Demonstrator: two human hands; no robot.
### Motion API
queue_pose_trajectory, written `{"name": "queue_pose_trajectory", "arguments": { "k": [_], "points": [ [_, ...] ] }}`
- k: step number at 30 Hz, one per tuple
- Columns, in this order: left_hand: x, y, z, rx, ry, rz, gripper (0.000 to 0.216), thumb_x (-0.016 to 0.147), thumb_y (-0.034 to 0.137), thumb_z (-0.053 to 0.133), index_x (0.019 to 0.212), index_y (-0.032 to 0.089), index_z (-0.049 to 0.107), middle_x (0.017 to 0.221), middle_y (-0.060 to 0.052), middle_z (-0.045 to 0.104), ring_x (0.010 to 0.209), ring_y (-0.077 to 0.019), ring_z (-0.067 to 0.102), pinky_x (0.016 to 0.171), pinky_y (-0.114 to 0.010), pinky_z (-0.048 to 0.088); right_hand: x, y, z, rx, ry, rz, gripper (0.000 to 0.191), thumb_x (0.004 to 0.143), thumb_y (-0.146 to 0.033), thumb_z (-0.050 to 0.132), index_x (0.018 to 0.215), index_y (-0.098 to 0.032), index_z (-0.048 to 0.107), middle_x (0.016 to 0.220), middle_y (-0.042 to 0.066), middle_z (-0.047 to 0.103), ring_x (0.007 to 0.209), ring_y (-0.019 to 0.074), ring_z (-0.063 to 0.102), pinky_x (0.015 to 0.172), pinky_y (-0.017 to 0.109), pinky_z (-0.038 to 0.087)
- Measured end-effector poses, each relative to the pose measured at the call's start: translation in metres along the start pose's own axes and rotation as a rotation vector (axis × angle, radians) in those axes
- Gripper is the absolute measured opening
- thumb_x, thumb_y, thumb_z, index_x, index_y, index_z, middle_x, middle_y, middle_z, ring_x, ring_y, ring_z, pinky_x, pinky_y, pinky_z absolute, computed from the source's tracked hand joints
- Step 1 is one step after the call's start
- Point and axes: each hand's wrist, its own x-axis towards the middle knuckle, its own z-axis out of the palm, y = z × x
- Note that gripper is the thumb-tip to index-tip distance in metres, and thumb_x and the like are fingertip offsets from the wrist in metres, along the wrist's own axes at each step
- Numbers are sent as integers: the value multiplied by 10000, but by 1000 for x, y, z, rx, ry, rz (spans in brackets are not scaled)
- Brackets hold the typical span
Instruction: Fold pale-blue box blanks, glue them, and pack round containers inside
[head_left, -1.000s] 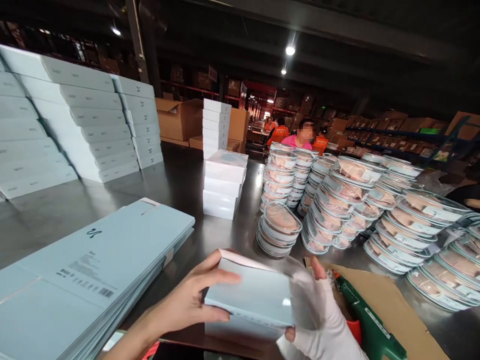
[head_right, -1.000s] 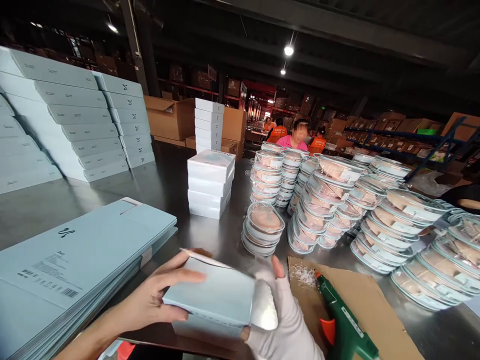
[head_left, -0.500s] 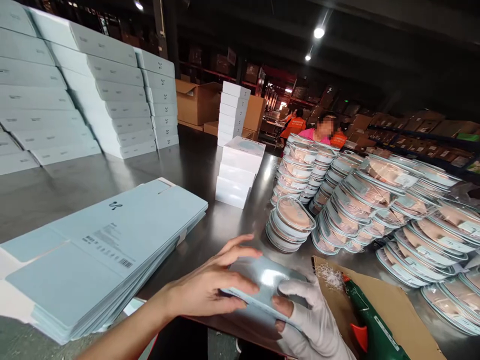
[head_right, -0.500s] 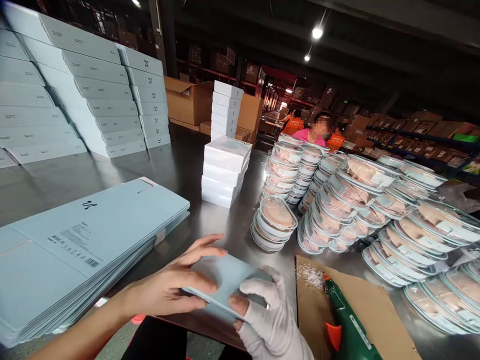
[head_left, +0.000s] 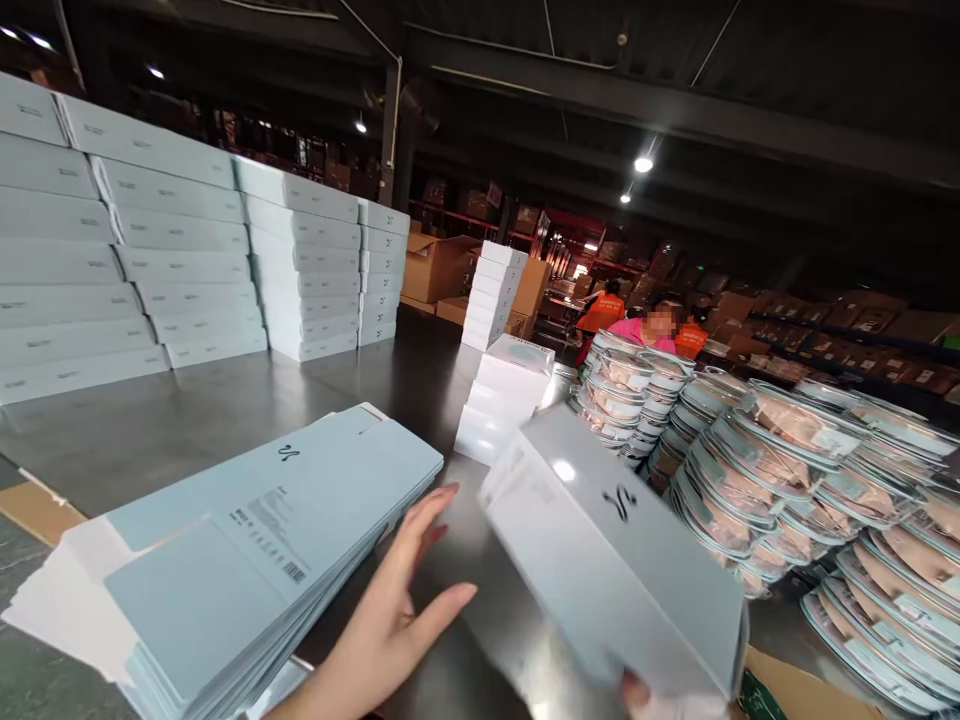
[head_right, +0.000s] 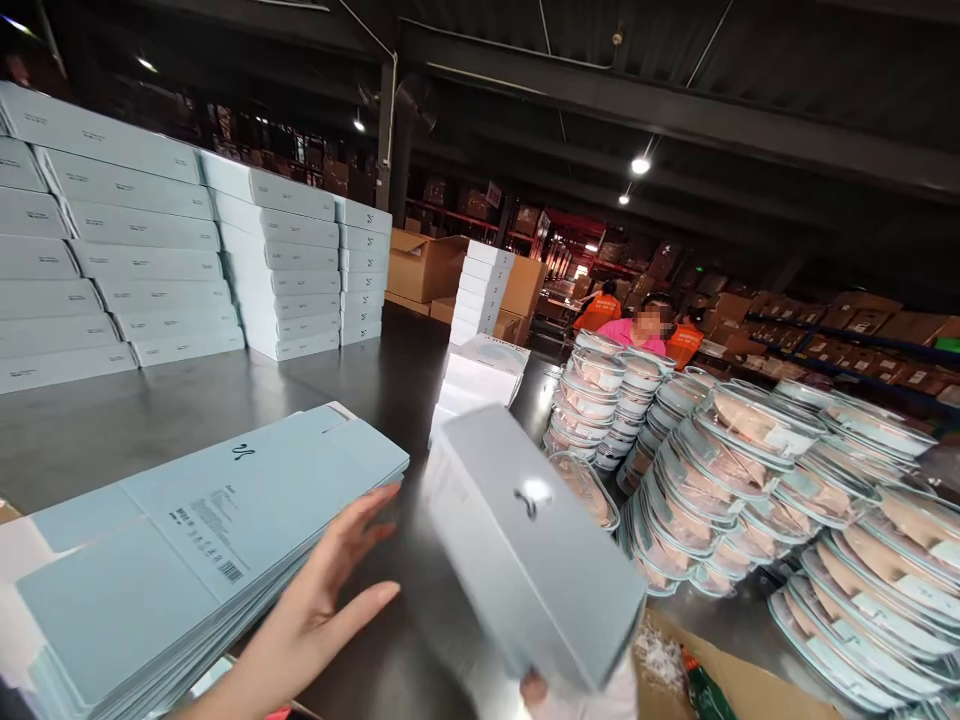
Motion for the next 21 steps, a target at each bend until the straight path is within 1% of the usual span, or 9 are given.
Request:
{"name": "queue_pose_trajectory", "arguments": {
  "k": [3,4,5,6,9,12,16,19,21],
  "points": [
    [1,18,-45,316,29,190,280,1010,292,605,1268,394,644,1447,-21,632,1488,-280,451,1196,-432,414,55,-36,13,-289,186,-19,693,757,-435,877,1343,-279,541,1248,93,682,1047,321,672,854,476,575],
    [1,23,-59,397,50,233,226,1009,284,596,1191,391,676,1365,-14,676,1459,-280,488,1170,-413,437,82,-47,20,-514,243,-61,748,720,-418,888,1360,-259,535,1317,115,665,1125,352,654,901,488,562],
    [2,26,-72,459,80,256,196,1008,286,589,1143,387,688,1309,-12,699,1435,-283,517,1137,-395,466,113,-56,29,-790,216,-153,751,733,-416,860,1374,-206,531,1385,151,634,1213,380,617,979,509,532],
    [2,27,-82,511,104,259,178,1007,295,585,1120,383,691,1280,-13,709,1415,-286,540,1107,-383,492,144,-63,39,-871,178,-205,739,726,-350,863,1373,-186,547,1415,156,623,1293,387,566,1064,512,478],
    [0,22,-104,621,144,232,156,999,346,583,1110,362,691,1268,-37,721,1387,-309,577,1060,-387,537,225,-62,76,-984,91,-263,656,783,-268,821,1372,-138,564,1442,182,603,1372,386,496,1101,523,431],
    [1,15,-120,707,155,247,170,981,386,602,1107,339,707,1260,-61,739,1350,-325,620,1042,-386,565,267,-42,110,-1048,7,-262,535,891,-342,754,1360,-153,579,1478,162,564,1377,368,495,1085,565,440],
    [22,11,-151,922,111,272,242,969,439,585,1127,322,727,1282,-64,758,1295,-333,669,934,-347,628,266,-34,128,-1029,-61,-254,524,917,-384,737,1368,-166,584,1527,163,530,1408,379,483,1103,602,434],
    [54,-2,-177,1139,201,159,483,952,613,480,1109,230,727,1219,-145,763,1205,-413,697,991,-521,580,228,-50,118,-931,-58,-294,623,903,-298,710,1459,-118,496,1578,216,479,1455,399,437,1147,583,408],
    [73,-20,-191,1208,261,53,551,868,696,585,1036,193,735,1067,-144,772,1098,-479,713,930,-652,557,187,-63,103,-840,-87,-356,561,929,-271,626,1456,-138,487,1515,176,563,1371,328,553,1116,476,477]
  ]
}}
